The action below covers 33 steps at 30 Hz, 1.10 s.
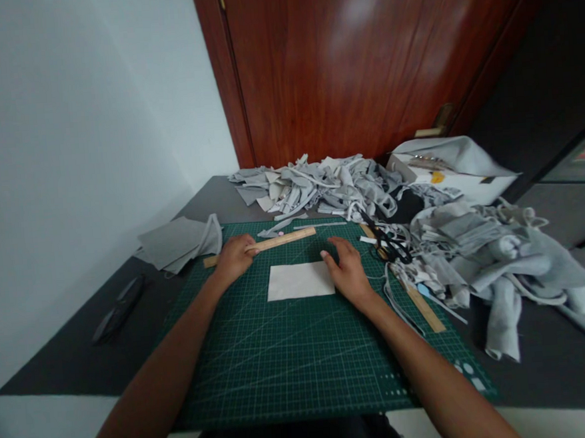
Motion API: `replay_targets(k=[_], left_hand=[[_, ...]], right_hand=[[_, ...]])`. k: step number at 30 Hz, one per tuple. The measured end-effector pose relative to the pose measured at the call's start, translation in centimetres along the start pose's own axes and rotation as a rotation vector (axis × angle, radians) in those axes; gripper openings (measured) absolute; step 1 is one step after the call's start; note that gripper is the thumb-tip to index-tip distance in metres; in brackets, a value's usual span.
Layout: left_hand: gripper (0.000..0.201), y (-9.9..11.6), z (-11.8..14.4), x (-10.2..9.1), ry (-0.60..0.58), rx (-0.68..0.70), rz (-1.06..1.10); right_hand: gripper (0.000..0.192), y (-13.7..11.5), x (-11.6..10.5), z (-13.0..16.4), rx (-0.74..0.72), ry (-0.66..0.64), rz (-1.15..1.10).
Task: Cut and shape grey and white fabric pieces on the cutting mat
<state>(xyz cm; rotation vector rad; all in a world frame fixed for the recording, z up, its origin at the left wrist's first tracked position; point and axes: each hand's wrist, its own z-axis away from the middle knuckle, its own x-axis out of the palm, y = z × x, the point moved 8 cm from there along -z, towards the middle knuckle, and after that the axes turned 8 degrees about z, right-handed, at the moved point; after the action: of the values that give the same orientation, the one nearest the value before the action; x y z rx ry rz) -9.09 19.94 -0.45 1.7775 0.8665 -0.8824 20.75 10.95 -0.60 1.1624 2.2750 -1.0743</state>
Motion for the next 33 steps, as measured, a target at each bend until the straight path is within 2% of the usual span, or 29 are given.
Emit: replay_targets(k=[4, 8, 11, 14, 16, 18, 21, 24, 28, 30, 33], left_hand=[[0.015, 0.8, 0.5, -0.5, -0.007, 0.043, 0.044], [0.017, 2.9, 1.1, -1.4, -0.002, 0.134, 0.115], [0.011, 4.6, 1.5, -2.0, 0.048, 0.167, 0.283], [0.004, 4.9, 1.6, -1.5, 0.027, -0.02, 0.604], [0.007, 4.7, 1.9, -0.4, -0.042, -0.186, 0.829], [0.012, 4.8, 2.1, -0.1, -0.06, -0.244, 0.963], [0.016, 4.6, 1.8, -0.6, 0.004, -0.195, 0.962], [0.015, 3.7, 1.4, -0.4, 0.004, -0.201, 0.921], [0.026, 2.4, 1.3, 0.0, 0.049, -0.258, 0.887], [0.033, 2.0, 1.2, 0.0, 0.065, -0.273, 0.867], [0.035, 1.9, 1.0, 0.1, 0.055, -0.283, 0.861]], right_hand=[[0.038, 0.8, 0.1, 0.1, -0.003, 0.023, 0.012], [0.042, -0.2, 0.0, 0.4, -0.05, 0.018, 0.074], [0.045, -1.0, -0.3, 0.4, -0.089, 0.0, 0.111], [0.045, -2.0, 0.2, 0.6, -0.135, -0.107, 0.07], [0.048, -3.2, 1.2, 1.1, -0.213, -0.255, 0.081], [0.053, -4.5, 2.4, 2.0, -0.31, -0.428, 0.122], [0.057, -6.0, 3.3, 3.1, -0.384, -0.597, 0.164], [0.058, -7.2, 3.3, 3.5, -0.395, -0.642, 0.149], [0.06, -8.7, 3.1, 4.0, -0.411, -0.649, 0.079], [0.054, -9.1, 3.1, 3.9, -0.415, -0.626, 0.033], [0.039, -7.6, 3.0, 2.5, -0.329, -0.515, 0.027]])
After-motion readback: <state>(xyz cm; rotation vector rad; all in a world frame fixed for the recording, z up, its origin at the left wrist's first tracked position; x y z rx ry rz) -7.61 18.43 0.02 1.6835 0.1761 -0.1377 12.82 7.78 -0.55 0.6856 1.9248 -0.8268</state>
